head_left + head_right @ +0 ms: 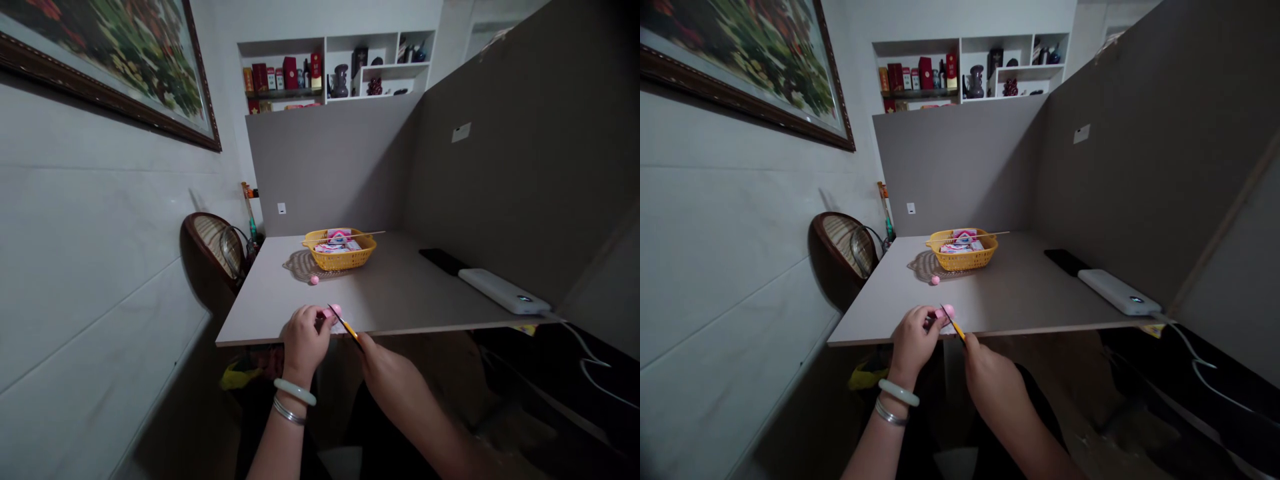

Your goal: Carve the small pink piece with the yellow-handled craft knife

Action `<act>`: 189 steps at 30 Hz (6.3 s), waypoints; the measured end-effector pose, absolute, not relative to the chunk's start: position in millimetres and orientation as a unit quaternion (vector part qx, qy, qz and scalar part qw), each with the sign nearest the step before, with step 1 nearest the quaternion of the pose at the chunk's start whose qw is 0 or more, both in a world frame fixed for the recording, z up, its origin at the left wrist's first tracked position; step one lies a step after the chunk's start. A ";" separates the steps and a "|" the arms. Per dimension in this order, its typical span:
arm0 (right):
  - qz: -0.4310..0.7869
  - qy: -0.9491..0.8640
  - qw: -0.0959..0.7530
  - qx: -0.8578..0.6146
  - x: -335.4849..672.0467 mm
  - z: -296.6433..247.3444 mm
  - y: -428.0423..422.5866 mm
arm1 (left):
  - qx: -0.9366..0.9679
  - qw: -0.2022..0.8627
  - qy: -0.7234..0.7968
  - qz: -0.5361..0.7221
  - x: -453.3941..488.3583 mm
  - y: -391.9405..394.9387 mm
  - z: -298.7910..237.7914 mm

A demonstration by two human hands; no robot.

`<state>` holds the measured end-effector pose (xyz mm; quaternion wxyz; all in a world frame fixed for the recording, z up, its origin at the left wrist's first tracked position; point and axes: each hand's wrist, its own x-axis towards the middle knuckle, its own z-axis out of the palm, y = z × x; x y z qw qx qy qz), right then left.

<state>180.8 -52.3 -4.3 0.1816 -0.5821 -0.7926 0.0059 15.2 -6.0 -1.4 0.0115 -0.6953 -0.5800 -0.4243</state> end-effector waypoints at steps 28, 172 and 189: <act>0.041 -0.780 0.193 -0.594 184.1 3.4 -63.9 | -0.700 -0.009 -0.570 -0.431 15.2 -4.1 -1.0; 0.057 -0.774 0.198 -0.599 177.3 10.2 -54.1 | -0.702 -0.002 -0.563 -0.436 15.8 -4.8 -3.3; 0.083 -0.776 0.191 -0.595 177.0 14.2 -55.2 | -0.700 -0.011 -0.567 -0.434 15.0 -5.7 -2.3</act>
